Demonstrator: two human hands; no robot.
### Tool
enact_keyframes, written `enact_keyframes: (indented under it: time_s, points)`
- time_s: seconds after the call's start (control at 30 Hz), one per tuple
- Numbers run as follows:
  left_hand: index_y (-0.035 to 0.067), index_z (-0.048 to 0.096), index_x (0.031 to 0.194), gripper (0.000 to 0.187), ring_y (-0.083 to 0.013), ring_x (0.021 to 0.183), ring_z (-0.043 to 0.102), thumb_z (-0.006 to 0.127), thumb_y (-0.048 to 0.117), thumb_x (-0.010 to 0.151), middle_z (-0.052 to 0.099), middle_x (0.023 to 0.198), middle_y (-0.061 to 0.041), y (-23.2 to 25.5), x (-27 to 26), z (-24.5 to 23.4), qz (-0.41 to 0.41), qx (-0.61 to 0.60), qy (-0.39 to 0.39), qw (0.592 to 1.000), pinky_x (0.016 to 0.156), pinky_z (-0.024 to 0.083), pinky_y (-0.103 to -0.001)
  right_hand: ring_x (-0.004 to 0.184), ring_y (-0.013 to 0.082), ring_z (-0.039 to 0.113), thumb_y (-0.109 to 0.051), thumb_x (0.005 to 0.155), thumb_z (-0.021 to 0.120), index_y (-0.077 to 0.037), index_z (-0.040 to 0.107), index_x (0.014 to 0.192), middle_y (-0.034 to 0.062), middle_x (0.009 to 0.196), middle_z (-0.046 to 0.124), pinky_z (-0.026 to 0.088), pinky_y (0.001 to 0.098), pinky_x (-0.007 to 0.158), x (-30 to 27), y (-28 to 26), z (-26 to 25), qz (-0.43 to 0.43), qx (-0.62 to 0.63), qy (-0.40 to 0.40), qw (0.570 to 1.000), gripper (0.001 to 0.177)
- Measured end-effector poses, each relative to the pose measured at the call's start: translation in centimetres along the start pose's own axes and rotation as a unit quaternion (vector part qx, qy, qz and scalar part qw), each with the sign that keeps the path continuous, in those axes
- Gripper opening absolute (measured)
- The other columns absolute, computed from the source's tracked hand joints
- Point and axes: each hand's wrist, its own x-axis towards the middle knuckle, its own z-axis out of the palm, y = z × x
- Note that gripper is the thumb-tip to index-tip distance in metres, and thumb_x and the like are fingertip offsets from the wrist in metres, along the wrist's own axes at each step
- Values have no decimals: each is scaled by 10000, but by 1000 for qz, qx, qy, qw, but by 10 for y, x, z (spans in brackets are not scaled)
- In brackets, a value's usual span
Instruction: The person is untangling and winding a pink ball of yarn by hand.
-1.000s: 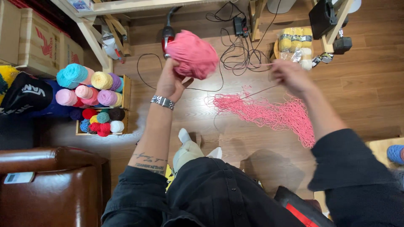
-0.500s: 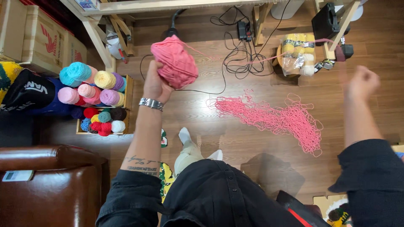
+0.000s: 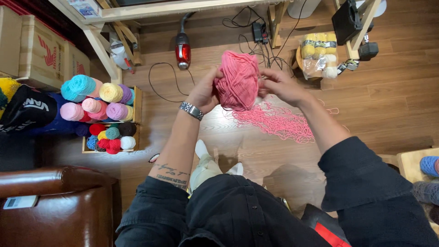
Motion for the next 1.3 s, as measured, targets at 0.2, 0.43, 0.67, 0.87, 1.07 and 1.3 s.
enact_keyframes:
  time_s: [0.2,0.43,0.67,0.87,1.07,1.3]
  points:
    - [71,603,765,117,-173,637,656,571,156,692,635,659,-68,13,-12,-34,23,-27,39,999,625,532,-260,450,-31,267,-218,936,515,-88,596,811,-124,502,283,213,113,430,-13,-8,-40,65,1,59,996,197]
    - [35,607,909,272,-278,806,678,561,153,668,670,862,-150,46,-63,-36,83,-90,69,990,753,551,-377,429,-3,405,-273,966,577,-206,645,769,-93,582,487,339,156,367,-27,81,-195,26,-115,482,868,219]
    - [148,381,706,171,-224,816,551,514,251,738,568,788,-60,60,-87,-23,93,-5,84,992,714,475,-342,710,70,605,-320,897,597,-173,702,899,-33,819,678,466,278,565,-70,162,-278,80,-312,564,760,181]
    - [40,604,917,271,-301,845,656,600,158,673,657,875,-139,17,-10,-31,47,-101,29,993,767,546,-400,1056,279,562,-93,786,622,-91,566,1190,120,1122,600,438,379,901,-23,38,-56,-19,-205,254,945,407]
    - [0,610,938,294,-305,796,670,570,162,696,662,863,-180,20,-27,29,37,-113,-16,993,694,562,-398,771,63,574,-60,804,632,-91,652,985,-37,858,624,459,203,726,-15,21,41,39,-20,-121,992,185]
    - [-17,606,928,280,-328,789,667,556,140,702,653,851,-203,26,-35,23,54,-146,-26,988,708,559,-427,649,97,548,-44,807,641,-46,566,1013,17,783,545,457,208,610,0,56,25,13,-70,-49,996,220]
